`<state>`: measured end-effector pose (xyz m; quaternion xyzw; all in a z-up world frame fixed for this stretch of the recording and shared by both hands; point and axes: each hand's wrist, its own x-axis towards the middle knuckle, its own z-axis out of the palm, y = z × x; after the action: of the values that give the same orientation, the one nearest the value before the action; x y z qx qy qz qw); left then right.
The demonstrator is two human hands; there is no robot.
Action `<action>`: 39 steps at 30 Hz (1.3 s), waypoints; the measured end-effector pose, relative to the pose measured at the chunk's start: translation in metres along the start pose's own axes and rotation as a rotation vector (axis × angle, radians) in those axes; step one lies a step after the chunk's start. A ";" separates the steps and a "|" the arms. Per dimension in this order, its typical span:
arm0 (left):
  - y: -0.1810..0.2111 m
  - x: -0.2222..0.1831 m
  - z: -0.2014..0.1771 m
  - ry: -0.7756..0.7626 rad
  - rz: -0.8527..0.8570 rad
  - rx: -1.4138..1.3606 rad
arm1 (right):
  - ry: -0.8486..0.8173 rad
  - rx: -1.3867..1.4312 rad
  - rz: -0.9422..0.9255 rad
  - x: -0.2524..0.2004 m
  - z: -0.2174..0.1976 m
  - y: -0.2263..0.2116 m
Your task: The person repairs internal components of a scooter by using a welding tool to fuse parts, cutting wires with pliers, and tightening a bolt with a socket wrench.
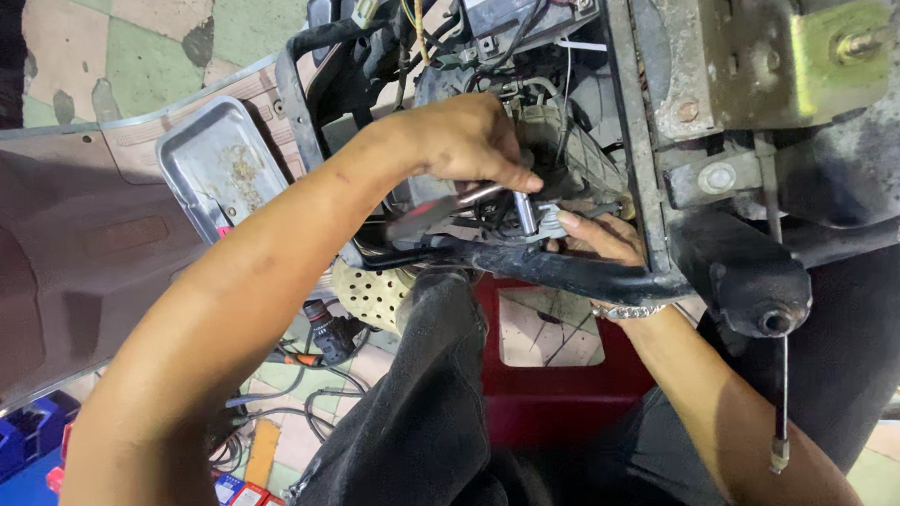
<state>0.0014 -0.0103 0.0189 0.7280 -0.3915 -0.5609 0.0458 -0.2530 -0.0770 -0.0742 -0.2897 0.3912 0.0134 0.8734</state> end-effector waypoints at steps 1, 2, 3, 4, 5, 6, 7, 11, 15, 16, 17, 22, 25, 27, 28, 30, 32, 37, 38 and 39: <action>0.004 -0.001 0.000 0.000 0.001 0.000 | 0.001 0.000 0.000 0.000 0.000 0.000; 0.007 -0.003 0.000 0.007 -0.090 -0.007 | 0.009 0.026 0.015 0.000 -0.001 0.001; 0.011 -0.003 0.000 0.015 -0.180 -0.013 | 0.017 0.052 0.031 0.000 -0.001 0.001; 0.014 -0.004 0.001 0.015 -0.181 -0.014 | 0.016 0.051 0.033 0.000 -0.001 0.001; 0.016 -0.004 0.002 0.043 -0.153 0.035 | 0.010 0.039 0.022 -0.001 -0.002 0.001; 0.016 -0.004 0.002 0.070 -0.127 0.085 | 0.003 0.028 0.013 -0.002 -0.002 0.001; 0.014 -0.003 0.002 0.069 -0.129 0.084 | 0.002 0.029 0.015 -0.001 -0.002 0.003; -0.003 -0.003 0.002 -0.014 0.039 0.024 | 0.022 0.039 0.028 0.004 -0.014 0.011; -0.014 -0.006 0.009 -0.010 0.101 -0.091 | -0.005 -0.030 -0.039 0.010 -0.030 0.026; -0.015 -0.008 0.011 -0.007 0.106 -0.090 | -0.003 -0.034 -0.043 0.004 -0.030 0.028; -0.016 -0.010 0.013 0.024 0.174 -0.062 | -0.012 0.012 -0.064 -0.007 -0.028 0.029; -0.025 -0.014 0.023 0.145 0.141 0.172 | -0.005 -1.388 -0.024 -0.126 0.021 0.003; -0.047 -0.006 0.041 0.178 0.346 -0.017 | -0.045 -1.291 -0.360 -0.172 0.080 -0.008; -0.058 0.002 0.045 0.233 0.431 -0.075 | 0.105 -1.426 -0.726 -0.147 0.102 -0.019; -0.063 0.005 0.047 0.242 0.438 -0.069 | 0.188 -1.513 -0.702 -0.121 0.109 -0.023; -0.066 0.013 0.051 0.248 0.568 -0.224 | 0.232 -1.601 -0.735 -0.066 0.117 -0.039; -0.067 0.015 0.054 0.232 0.551 -0.282 | 0.289 -1.689 -0.423 -0.025 0.119 -0.051; -0.068 0.005 0.054 0.294 0.544 -0.367 | 0.285 -1.368 -0.190 0.015 0.114 -0.050; -0.067 0.004 0.057 0.322 0.513 -0.379 | 0.302 -1.307 -0.210 0.016 0.111 -0.049; -0.065 0.005 0.059 0.350 0.481 -0.390 | 0.319 -1.244 -0.229 0.016 0.107 -0.048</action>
<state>-0.0151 0.0533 -0.0396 0.6778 -0.4234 -0.4648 0.3811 -0.1578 -0.0652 -0.0047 -0.7796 0.4017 0.1009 0.4697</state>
